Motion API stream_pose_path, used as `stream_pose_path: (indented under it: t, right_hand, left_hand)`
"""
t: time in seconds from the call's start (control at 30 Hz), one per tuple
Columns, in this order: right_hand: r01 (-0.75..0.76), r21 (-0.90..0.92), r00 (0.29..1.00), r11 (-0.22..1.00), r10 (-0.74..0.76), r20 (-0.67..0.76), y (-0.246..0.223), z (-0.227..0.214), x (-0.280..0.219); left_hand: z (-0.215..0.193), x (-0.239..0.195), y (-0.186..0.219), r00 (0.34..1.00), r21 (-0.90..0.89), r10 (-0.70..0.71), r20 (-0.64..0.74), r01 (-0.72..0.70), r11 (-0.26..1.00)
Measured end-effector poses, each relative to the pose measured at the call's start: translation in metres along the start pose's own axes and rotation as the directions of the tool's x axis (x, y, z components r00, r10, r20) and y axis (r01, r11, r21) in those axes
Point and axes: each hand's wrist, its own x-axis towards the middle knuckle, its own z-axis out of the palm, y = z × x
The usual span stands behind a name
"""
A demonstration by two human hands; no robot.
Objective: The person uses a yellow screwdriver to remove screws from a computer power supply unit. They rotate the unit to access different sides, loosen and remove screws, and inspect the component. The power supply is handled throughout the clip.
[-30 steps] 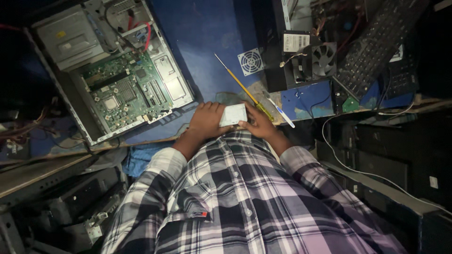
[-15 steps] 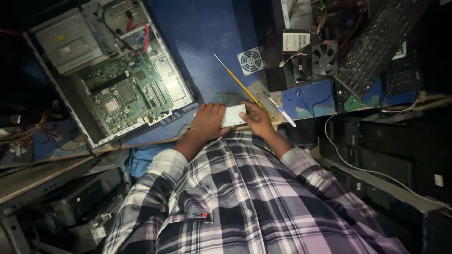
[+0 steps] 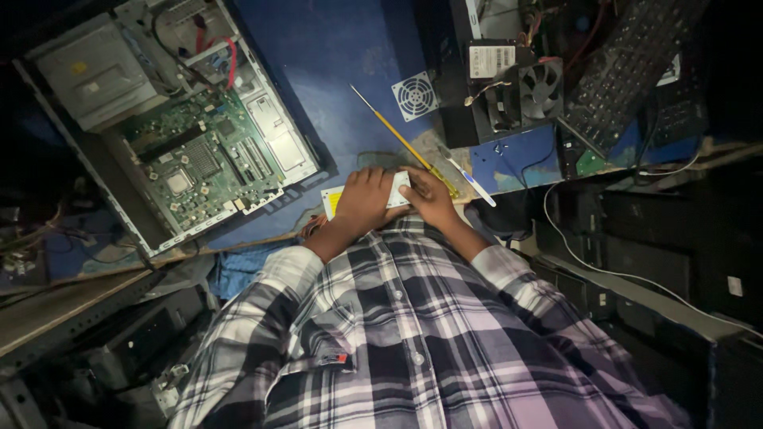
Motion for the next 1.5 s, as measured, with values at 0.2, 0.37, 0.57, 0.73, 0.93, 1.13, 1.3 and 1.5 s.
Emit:
stream_pose_path:
  t: [0.2, 0.37, 0.57, 0.73, 0.93, 1.13, 1.3, 1.5]
  right_hand:
    - [-0.032, 0.049, 0.979, 0.998, 0.022, 0.202, -0.005, -0.009, -0.009]
    - [0.015, 0.079, 0.973, 0.997, -0.033, 0.228, 0.002, -0.013, -0.010]
    - [0.085, -0.125, 0.983, 0.988, -0.063, 0.174, 0.003, -0.013, -0.013]
    - [0.107, -0.093, 0.983, 0.990, -0.091, 0.158, 0.006, -0.009, -0.013]
    - [0.053, -0.116, 0.987, 0.992, -0.034, 0.154, 0.012, -0.013, -0.013]
    - [0.074, -0.098, 0.984, 0.992, -0.057, 0.168, 0.018, -0.016, -0.009]
    - [0.044, -0.115, 0.985, 0.992, -0.023, 0.173, 0.022, -0.021, -0.008]
    - [0.066, -0.083, 0.979, 0.994, -0.048, 0.197, 0.012, -0.015, -0.010]
  left_hand:
    - [-0.001, 0.006, 0.000, 0.995, 0.031, -0.054, 0.080, 0.051, 0.998]
    - [0.001, 0.006, 0.000, 0.997, 0.011, -0.059, 0.051, 0.058, 0.998]
    - [-0.003, 0.004, 0.002, 0.997, 0.007, -0.067, 0.030, 0.067, 0.998]
    - [-0.008, -0.005, -0.002, 0.997, -0.070, 0.011, -0.081, -0.017, 0.997]
    - [-0.012, -0.031, -0.002, 0.982, -0.038, -0.051, -0.180, 0.045, 0.998]
    - [-0.009, -0.041, -0.009, 0.973, 0.082, -0.126, -0.194, 0.144, 0.986]
    - [-0.007, -0.033, -0.011, 0.977, 0.101, -0.162, -0.136, 0.176, 0.979]
    - [-0.009, -0.032, -0.008, 0.976, 0.165, -0.189, -0.105, 0.204, 0.965]
